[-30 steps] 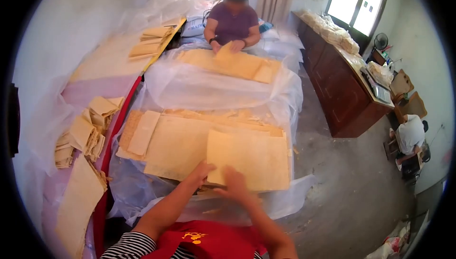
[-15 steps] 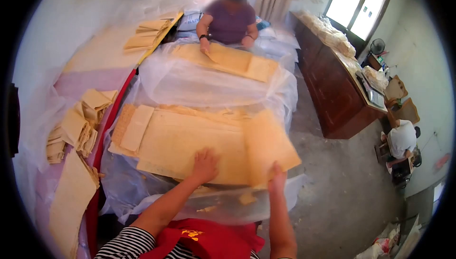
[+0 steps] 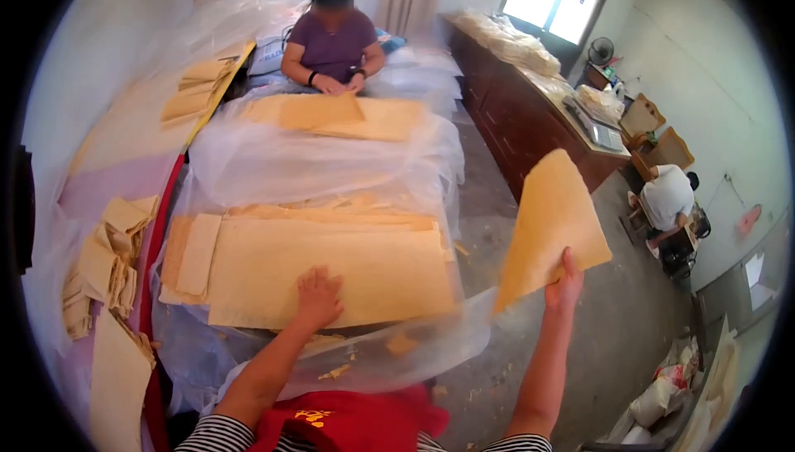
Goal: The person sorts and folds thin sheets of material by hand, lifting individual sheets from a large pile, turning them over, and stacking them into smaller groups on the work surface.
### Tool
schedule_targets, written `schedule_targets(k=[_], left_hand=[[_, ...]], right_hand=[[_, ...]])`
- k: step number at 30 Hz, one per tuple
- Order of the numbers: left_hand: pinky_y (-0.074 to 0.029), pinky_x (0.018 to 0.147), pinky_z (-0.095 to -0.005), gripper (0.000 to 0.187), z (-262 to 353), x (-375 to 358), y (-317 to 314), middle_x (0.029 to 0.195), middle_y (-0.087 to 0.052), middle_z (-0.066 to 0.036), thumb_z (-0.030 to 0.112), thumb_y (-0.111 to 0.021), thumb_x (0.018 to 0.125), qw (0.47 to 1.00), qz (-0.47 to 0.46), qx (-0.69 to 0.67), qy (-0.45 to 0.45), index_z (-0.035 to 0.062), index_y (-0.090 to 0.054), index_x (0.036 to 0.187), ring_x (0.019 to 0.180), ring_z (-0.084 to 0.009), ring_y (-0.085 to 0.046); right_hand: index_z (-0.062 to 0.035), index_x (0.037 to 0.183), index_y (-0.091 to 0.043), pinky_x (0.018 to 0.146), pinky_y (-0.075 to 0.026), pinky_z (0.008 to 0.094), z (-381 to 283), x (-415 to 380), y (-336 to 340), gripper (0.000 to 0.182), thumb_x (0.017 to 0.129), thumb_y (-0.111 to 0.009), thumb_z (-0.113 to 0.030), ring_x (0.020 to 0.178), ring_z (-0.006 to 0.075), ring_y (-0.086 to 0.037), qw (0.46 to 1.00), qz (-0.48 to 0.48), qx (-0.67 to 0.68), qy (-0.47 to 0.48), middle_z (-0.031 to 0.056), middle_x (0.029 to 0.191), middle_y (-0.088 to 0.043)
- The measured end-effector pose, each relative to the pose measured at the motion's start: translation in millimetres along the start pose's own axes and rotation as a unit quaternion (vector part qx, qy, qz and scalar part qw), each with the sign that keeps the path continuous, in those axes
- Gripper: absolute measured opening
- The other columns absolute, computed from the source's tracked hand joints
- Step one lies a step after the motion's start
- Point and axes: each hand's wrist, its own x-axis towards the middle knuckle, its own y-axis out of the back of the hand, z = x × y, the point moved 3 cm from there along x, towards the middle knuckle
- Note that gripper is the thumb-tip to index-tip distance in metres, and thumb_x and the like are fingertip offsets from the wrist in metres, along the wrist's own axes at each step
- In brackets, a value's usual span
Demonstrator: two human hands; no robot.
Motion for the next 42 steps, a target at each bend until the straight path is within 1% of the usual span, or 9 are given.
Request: schedule_targets(k=[11, 13, 17, 22, 28, 31, 32, 34, 42], left_hand=[[-0.024, 0.101, -0.0594, 0.059, -11, 7, 4, 0.139, -0.032, -0.019, 0.034, -0.061, 0.077, 1.000, -0.024, -0.009, 0.002, 0.0138, -0.043, 0.130, 0.129, -0.0381, -0.028], [-0.032, 0.101, -0.0493, 0.061, -22, 20, 2, 0.133, -0.041, -0.017, 0.026, -0.067, 0.075, 0.941, 0.192, -0.276, -0.027, 0.0100, -0.043, 0.129, 0.124, -0.0352, -0.036], [-0.035, 0.100, -0.0395, 0.064, 4, 12, 122, 0.127, -0.048, -0.016, 0.017, -0.070, 0.074, 0.854, 0.269, -0.446, -0.003, 0.0089, -0.041, 0.130, 0.119, -0.0310, -0.043], [-0.042, 0.089, -0.0321, 0.063, 28, 17, 143, 0.113, -0.053, -0.008, 0.007, -0.064, 0.078, 0.750, 0.067, -0.652, -0.085, 0.0065, -0.035, 0.134, 0.100, -0.0163, -0.054], [-0.046, 0.076, -0.0245, 0.058, 34, 1, 151, 0.094, -0.057, -0.005, 0.006, -0.062, 0.079, 0.691, 0.013, -0.721, -0.043, 0.0079, -0.039, 0.132, 0.087, -0.0112, -0.057], [-0.046, 0.077, -0.0258, 0.055, 30, 0, 151, 0.101, -0.060, -0.007, 0.006, -0.063, 0.078, 0.680, 0.044, -0.732, -0.030, 0.0075, -0.042, 0.129, 0.089, -0.0134, -0.059], [-0.046, 0.077, -0.0258, 0.055, 24, 2, 143, 0.101, -0.060, -0.007, 0.006, -0.063, 0.078, 0.685, 0.053, -0.726, -0.016, 0.0075, -0.042, 0.129, 0.089, -0.0134, -0.059], [-0.047, 0.078, -0.0295, 0.051, -2, -1, 123, 0.108, -0.060, -0.008, 0.010, -0.064, 0.077, 0.825, 0.212, -0.523, -0.026, 0.0069, -0.047, 0.125, 0.092, -0.0168, -0.060], [-0.048, 0.079, -0.0319, 0.034, -98, -140, 51, 0.102, -0.063, -0.010, 0.017, -0.063, 0.079, 0.852, 0.173, -0.442, 0.223, 0.0055, -0.058, 0.110, 0.092, -0.0206, -0.061]], right_hand=[[-0.0038, 0.131, -0.040, 0.098, -0.041, 0.0421, 33, -83, -102, 0.047, 0.087, -0.056, -0.011, 0.115, 0.0275, -0.050, 0.966, -0.152, 0.099, -0.183, 0.0110, 0.126, -0.051], [-0.0038, 0.131, -0.040, 0.098, -0.040, 0.0430, 42, -92, -113, 0.047, 0.087, -0.056, -0.011, 0.116, 0.0282, -0.049, 0.950, -0.185, 0.131, -0.217, 0.0117, 0.127, -0.051], [-0.0029, 0.132, -0.039, 0.099, -0.039, 0.0453, 75, -93, -109, 0.049, 0.087, -0.056, -0.012, 0.116, 0.0304, -0.049, 0.938, -0.173, 0.138, -0.268, 0.0136, 0.129, -0.050], [-0.0020, 0.132, -0.039, 0.100, -0.039, 0.0466, 88, -104, -116, 0.049, 0.087, -0.055, -0.014, 0.116, 0.0316, -0.049, 0.924, -0.185, 0.141, -0.305, 0.0153, 0.129, -0.049], [-0.0033, 0.133, -0.039, 0.100, -0.037, 0.0436, 84, -112, -113, 0.050, 0.087, -0.055, -0.015, 0.118, 0.0290, -0.048, 0.918, -0.195, 0.114, -0.325, 0.0120, 0.130, -0.049], [-0.0034, 0.132, -0.040, 0.100, -0.039, 0.0435, 85, -110, -104, 0.049, 0.087, -0.055, -0.015, 0.117, 0.0279, -0.049, 0.922, -0.193, 0.096, -0.320, 0.0116, 0.129, -0.050], [-0.0036, 0.131, -0.041, 0.099, -0.039, 0.0436, 79, -109, -104, 0.048, 0.087, -0.056, -0.016, 0.116, 0.0275, -0.050, 0.932, -0.163, 0.086, -0.311, 0.0113, 0.128, -0.050], [-0.0044, 0.130, -0.042, 0.097, -0.041, 0.0438, 75, -102, -101, 0.048, 0.087, -0.057, -0.018, 0.115, 0.0270, -0.051, 0.940, -0.150, 0.087, -0.293, 0.0110, 0.126, -0.051], [-0.0026, 0.134, -0.035, 0.100, -0.038, 0.0433, 69, -105, -129, 0.048, 0.091, -0.052, -0.016, 0.118, 0.0269, -0.047, 0.918, -0.235, 0.135, -0.289, 0.0121, 0.131, -0.047]])
